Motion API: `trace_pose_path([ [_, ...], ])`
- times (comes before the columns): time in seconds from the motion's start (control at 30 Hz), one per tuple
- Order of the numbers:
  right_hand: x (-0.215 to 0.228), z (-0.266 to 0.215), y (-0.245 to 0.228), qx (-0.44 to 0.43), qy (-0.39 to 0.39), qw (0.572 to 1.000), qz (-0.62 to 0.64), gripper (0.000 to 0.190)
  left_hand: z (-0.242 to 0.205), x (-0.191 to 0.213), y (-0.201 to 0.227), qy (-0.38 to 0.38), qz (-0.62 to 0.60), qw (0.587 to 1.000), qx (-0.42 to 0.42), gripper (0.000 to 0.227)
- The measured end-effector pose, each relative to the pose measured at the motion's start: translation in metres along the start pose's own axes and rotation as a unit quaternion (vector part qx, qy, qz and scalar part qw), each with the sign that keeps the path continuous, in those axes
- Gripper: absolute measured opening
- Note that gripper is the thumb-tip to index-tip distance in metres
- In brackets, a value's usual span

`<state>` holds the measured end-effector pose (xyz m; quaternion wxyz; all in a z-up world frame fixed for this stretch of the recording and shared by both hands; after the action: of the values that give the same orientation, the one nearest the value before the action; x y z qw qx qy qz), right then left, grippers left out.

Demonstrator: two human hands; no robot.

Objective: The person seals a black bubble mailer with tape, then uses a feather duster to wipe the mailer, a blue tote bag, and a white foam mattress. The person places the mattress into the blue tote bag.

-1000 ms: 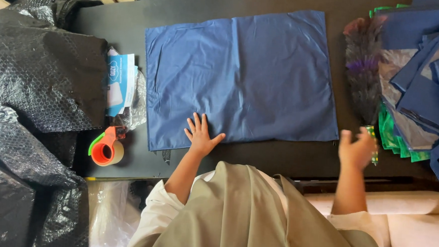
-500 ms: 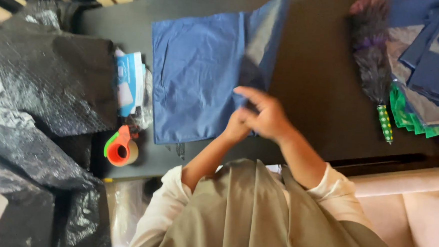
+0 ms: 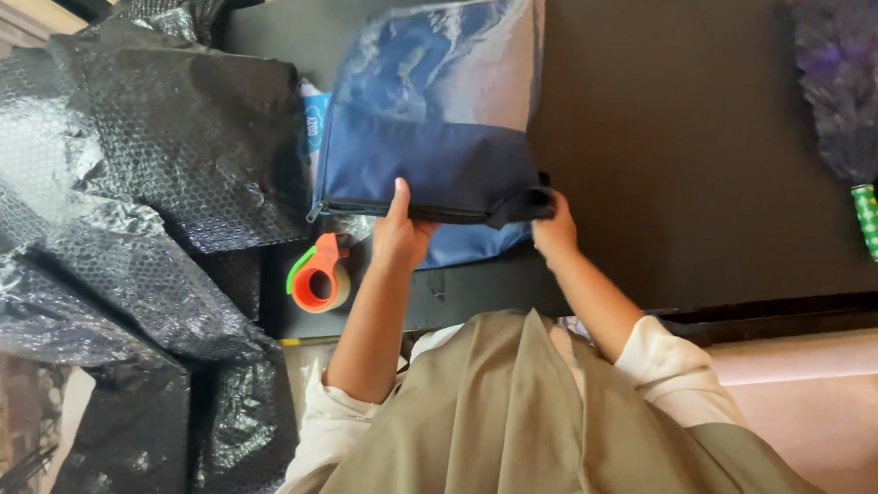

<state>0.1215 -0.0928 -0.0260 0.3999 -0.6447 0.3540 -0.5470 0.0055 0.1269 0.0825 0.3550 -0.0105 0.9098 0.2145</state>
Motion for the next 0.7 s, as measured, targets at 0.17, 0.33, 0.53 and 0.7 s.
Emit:
trace_pose_path([
  [0.17,0.023,0.041,-0.13,-0.149,-0.037,0.939,0.308,0.031,0.076,0.033,0.009,-0.069,0.047,0.996,-0.012,0.047],
  [0.33,0.104,0.065,-0.217,0.294,0.189,0.894,0.281,0.031,-0.049,-0.091,0.056,0.076,0.344,0.936,-0.023,0.084],
  [0.53,0.175,-0.006,-0.195,0.566,0.22,0.773,-0.185,0.038,0.011,0.013,0.066,0.136,0.434,0.881,-0.132,0.097],
  [0.7,0.165,-0.02,-0.04,0.434,0.164,0.827,-0.319,0.053,0.01,0.079,0.016,0.056,0.406,0.901,-0.141,0.083],
])
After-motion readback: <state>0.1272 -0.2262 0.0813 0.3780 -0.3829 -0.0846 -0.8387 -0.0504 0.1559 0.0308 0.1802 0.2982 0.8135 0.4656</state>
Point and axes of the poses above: each hand's wrist, its own z-axis towards the middle knuckle, its own x-axis out of the back of the hand, y = z × x, the point moved 1 cm from there along z, towards the middle knuckle, and after that the axes turned 11 degrees about x, right-handed, at the moved point
